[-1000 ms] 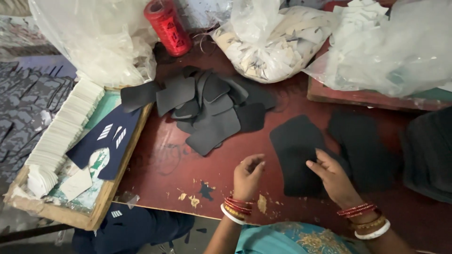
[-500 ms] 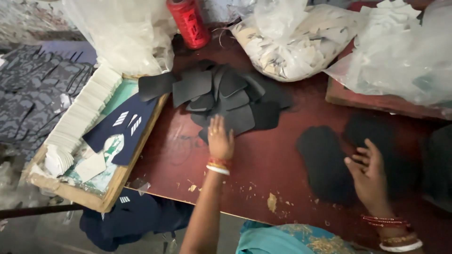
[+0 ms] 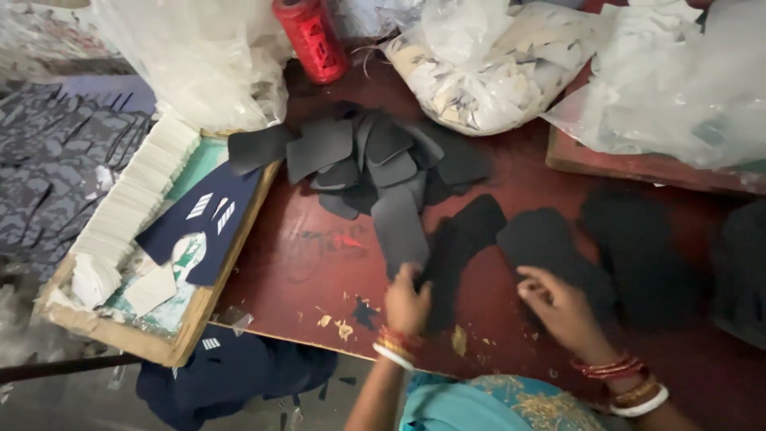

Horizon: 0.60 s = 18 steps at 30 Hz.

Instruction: The person stacks black shoe insoles on a red table, arranging them into neat piles. They handle the insoles by hand, picking them up from a scattered pile and placing them onto a growing stack, occasionally adjusting the alignment of the stack.

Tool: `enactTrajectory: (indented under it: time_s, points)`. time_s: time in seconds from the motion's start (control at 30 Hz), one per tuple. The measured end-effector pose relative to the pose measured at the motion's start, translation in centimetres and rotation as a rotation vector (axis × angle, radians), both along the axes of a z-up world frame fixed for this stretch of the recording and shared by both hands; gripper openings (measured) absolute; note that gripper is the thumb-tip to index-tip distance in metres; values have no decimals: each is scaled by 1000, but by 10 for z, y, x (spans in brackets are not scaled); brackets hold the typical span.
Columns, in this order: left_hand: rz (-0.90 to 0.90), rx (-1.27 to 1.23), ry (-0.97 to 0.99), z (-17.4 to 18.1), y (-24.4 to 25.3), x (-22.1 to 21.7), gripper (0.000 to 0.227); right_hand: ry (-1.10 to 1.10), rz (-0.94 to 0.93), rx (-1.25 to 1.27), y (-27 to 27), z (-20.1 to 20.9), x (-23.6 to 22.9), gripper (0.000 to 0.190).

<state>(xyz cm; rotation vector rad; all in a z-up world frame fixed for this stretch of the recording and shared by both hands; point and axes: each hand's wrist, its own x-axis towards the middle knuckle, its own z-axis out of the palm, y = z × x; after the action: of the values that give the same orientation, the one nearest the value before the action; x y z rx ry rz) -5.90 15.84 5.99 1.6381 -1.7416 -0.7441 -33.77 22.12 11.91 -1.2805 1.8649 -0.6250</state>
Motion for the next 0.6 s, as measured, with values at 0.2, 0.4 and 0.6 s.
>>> enactTrajectory:
  time_s: [0.2,0.4,0.6]
  points:
    - [-116,168,496,44,59,-65,26,-653,-138,69,19,-106,-17,59]
    - [-280,-291,-35,23,-3,-67,39,-100,-228,-346,21,-30,-118,50]
    - [-239,-510,-530,-44,-76,-100,44,398,-236,-246,16,43,-103,66]
